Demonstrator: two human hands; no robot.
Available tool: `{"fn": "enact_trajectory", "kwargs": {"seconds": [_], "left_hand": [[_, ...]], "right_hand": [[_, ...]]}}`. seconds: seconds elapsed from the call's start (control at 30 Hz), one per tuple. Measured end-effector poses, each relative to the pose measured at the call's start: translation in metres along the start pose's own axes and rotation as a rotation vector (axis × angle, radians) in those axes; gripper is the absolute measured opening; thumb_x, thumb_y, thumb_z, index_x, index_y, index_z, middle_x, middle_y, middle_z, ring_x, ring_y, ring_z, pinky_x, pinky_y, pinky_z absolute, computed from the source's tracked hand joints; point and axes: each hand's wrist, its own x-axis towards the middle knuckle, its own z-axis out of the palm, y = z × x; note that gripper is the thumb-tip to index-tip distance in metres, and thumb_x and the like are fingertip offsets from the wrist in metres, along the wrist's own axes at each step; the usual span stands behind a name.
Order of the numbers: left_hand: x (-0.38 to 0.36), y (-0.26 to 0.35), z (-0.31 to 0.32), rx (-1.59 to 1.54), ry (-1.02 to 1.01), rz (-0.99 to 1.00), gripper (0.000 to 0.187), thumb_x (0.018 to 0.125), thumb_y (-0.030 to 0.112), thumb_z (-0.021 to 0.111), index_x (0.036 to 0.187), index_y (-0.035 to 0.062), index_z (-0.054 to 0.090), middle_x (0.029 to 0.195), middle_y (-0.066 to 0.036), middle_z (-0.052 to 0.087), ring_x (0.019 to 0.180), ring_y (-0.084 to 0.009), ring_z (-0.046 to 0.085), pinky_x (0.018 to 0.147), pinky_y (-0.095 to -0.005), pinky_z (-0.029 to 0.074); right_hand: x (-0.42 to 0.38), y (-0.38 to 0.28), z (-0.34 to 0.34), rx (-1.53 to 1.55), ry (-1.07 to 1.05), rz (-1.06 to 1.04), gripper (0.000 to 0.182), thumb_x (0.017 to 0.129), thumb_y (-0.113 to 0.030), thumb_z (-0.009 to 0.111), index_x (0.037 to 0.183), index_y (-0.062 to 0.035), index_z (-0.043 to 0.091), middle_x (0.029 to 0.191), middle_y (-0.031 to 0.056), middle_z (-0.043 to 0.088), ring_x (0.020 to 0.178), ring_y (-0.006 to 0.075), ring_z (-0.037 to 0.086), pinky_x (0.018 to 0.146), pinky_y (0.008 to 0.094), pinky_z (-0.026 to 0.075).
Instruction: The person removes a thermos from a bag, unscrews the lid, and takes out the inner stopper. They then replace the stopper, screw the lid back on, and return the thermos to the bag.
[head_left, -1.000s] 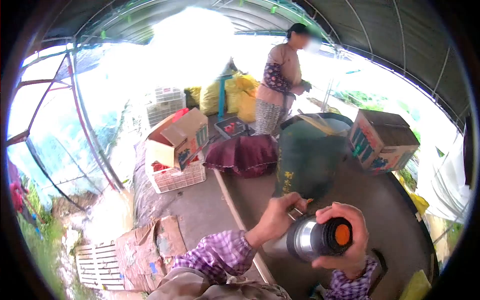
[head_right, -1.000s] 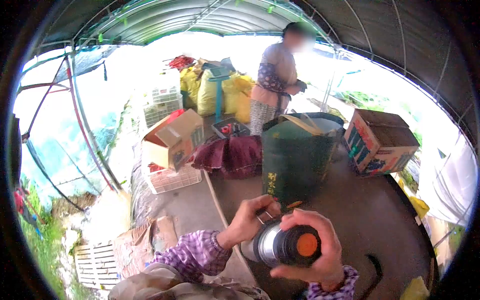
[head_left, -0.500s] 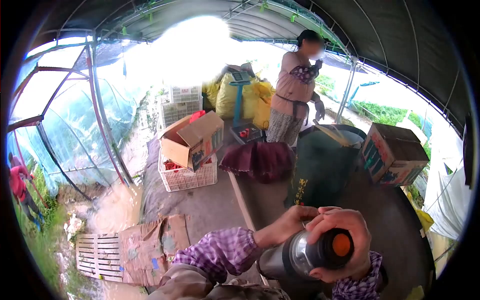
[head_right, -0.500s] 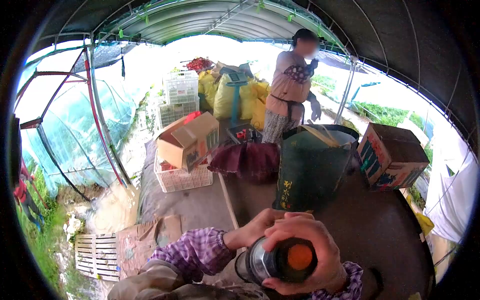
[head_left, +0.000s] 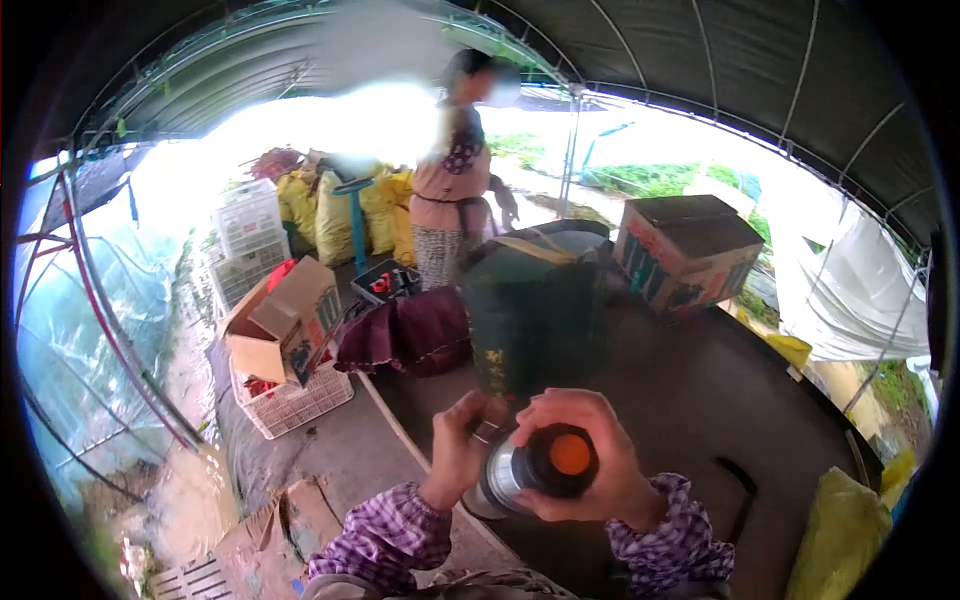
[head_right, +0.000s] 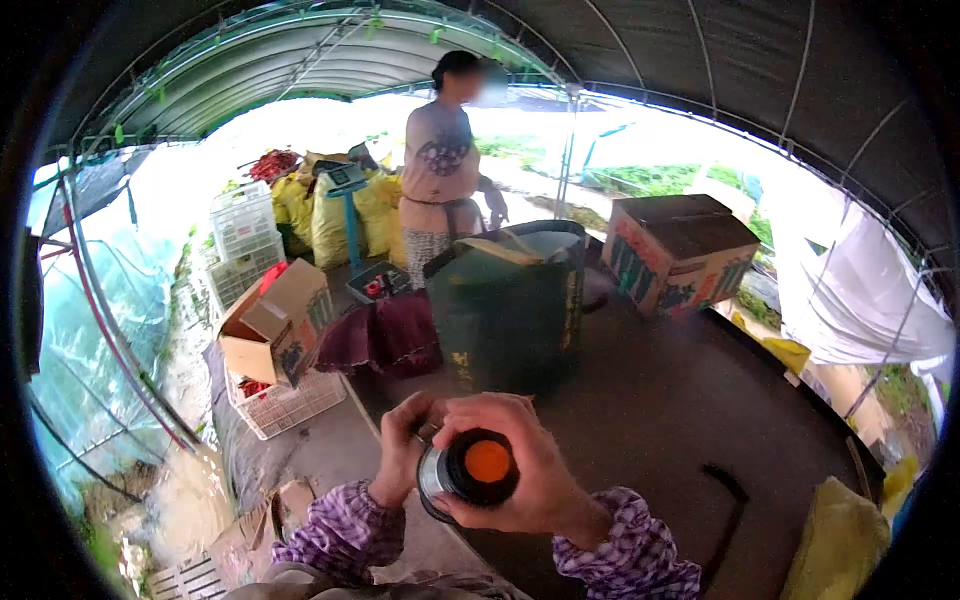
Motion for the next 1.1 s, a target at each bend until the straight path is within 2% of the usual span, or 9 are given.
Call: {"fn": "enact_trajectory", "kwargs": {"seconds": [0.33, 0.5, 0.53, 0.63, 0.77, 0.8, 0.9, 0.93, 1.1], "left_hand": [[0.020, -0.021, -0.003, 0.284, -0.032, 0.170, 0.009, 0.079, -0.005, 0.056, 0.087, -0.0034, 0.059, 0.071, -0.005, 0.058, 0.066, -0.0083, 0.049, 0.059, -0.0258, 0.043], [0.008, 0.016, -0.034, 0.661, -0.073, 0.270, 0.020, 0.069, -0.007, 0.059, 0.087, -0.0003, 0.056, 0.067, -0.010, 0.053, 0.060, -0.0210, 0.056, 0.056, -0.0283, 0.043], [0.005, 0.025, -0.049, 0.799, -0.077, 0.298, 0.019, 0.069, -0.006, 0.060, 0.087, 0.0002, 0.055, 0.068, -0.012, 0.053, 0.060, -0.0271, 0.057, 0.056, -0.0298, 0.044], [0.003, 0.052, -0.093, 1.197, -0.104, 0.238, 0.018, 0.077, -0.013, 0.051, 0.090, -0.0001, 0.053, 0.065, -0.008, 0.050, 0.061, -0.0127, 0.054, 0.057, -0.0260, 0.045], [-0.022, 0.045, -0.156, 1.886, -0.240, 0.282, 0.014, 0.085, 0.007, 0.054, 0.099, 0.0063, 0.052, 0.072, -0.017, 0.062, 0.066, -0.0387, 0.061, 0.055, -0.0468, 0.049], [-0.030, 0.041, -0.176, 1.917, -0.280, 0.313, 0.012, 0.083, 0.005, 0.052, 0.095, 0.0059, 0.052, 0.071, -0.017, 0.063, 0.063, -0.0370, 0.062, 0.054, -0.0467, 0.049], [-0.047, 0.050, -0.201, 2.145, -0.293, -0.128, 0.023, 0.074, 0.005, 0.059, 0.096, 0.0045, 0.055, 0.071, -0.011, 0.059, 0.065, -0.0310, 0.063, 0.058, -0.0414, 0.051], [-0.057, 0.053, -0.218, 2.172, -0.306, 0.154, 0.012, 0.076, 0.006, 0.057, 0.087, 0.0051, 0.055, 0.064, -0.011, 0.061, 0.058, -0.0299, 0.064, 0.052, -0.0409, 0.051], [-0.087, 0.063, -0.252, 2.329, -0.366, -0.217, 0.005, 0.077, 0.005, 0.055, 0.081, 0.0047, 0.054, 0.068, -0.013, 0.063, 0.063, -0.0297, 0.065, 0.053, -0.0380, 0.053]], "right_hand": [[-0.022, 0.028, 0.006, -0.090, 0.257, -0.013, 0.070, 0.063, -0.008, 0.078, 0.122, -0.0011, 0.042, 0.107, 0.0109, 0.053, 0.099, 0.0198, 0.057, 0.091, 0.0346, 0.044], [-0.041, 0.043, 0.010, -0.002, 0.173, 0.038, 0.109, 0.060, -0.031, 0.086, 0.140, 0.0024, 0.019, 0.127, 0.0156, 0.047, 0.124, 0.0273, 0.041, 0.106, 0.0410, 0.029], [-0.047, 0.043, 0.011, 0.043, 0.212, 0.089, 0.101, 0.062, -0.034, 0.084, 0.137, 0.0020, 0.027, 0.127, 0.0147, 0.048, 0.123, 0.0265, 0.042, 0.104, 0.0394, 0.030], [-0.074, 0.050, -0.002, 0.051, 0.246, 0.295, 0.080, 0.072, -0.033, 0.078, 0.132, 0.0012, 0.039, 0.123, 0.0119, 0.053, 0.118, 0.0232, 0.047, 0.100, 0.0361, 0.034], [-0.109, 0.071, -0.013, 0.209, 0.324, 0.587, 0.049, 0.081, -0.021, 0.068, 0.122, -0.0001, 0.050, 0.116, 0.0098, 0.057, 0.109, 0.0194, 0.054, 0.095, 0.0327, 0.038], [-0.115, 0.076, -0.013, 0.245, 0.341, 0.609, 0.046, 0.082, -0.019, 0.067, 0.121, -0.0003, 0.051, 0.114, 0.0095, 0.058, 0.107, 0.0189, 0.054, 0.094, 0.0322, 0.038], [-0.134, 0.091, -0.020, 0.329, 0.364, 0.696, 0.041, 0.084, -0.018, 0.065, 0.119, -0.0008, 0.053, 0.110, 0.0093, 0.059, 0.105, 0.0182, 0.055, 0.091, 0.0304, 0.040], [-0.139, 0.095, -0.022, 0.356, 0.361, 0.726, 0.040, 0.084, -0.018, 0.065, 0.118, -0.0009, 0.054, 0.109, 0.0093, 0.059, 0.104, 0.0181, 0.056, 0.090, 0.0298, 0.040], [-0.153, 0.105, -0.026, 0.307, 0.374, 0.709, 0.033, 0.090, -0.023, 0.060, 0.115, -0.0026, 0.056, 0.107, 0.0089, 0.061, 0.101, 0.0156, 0.056, 0.090, 0.0281, 0.042]]}}
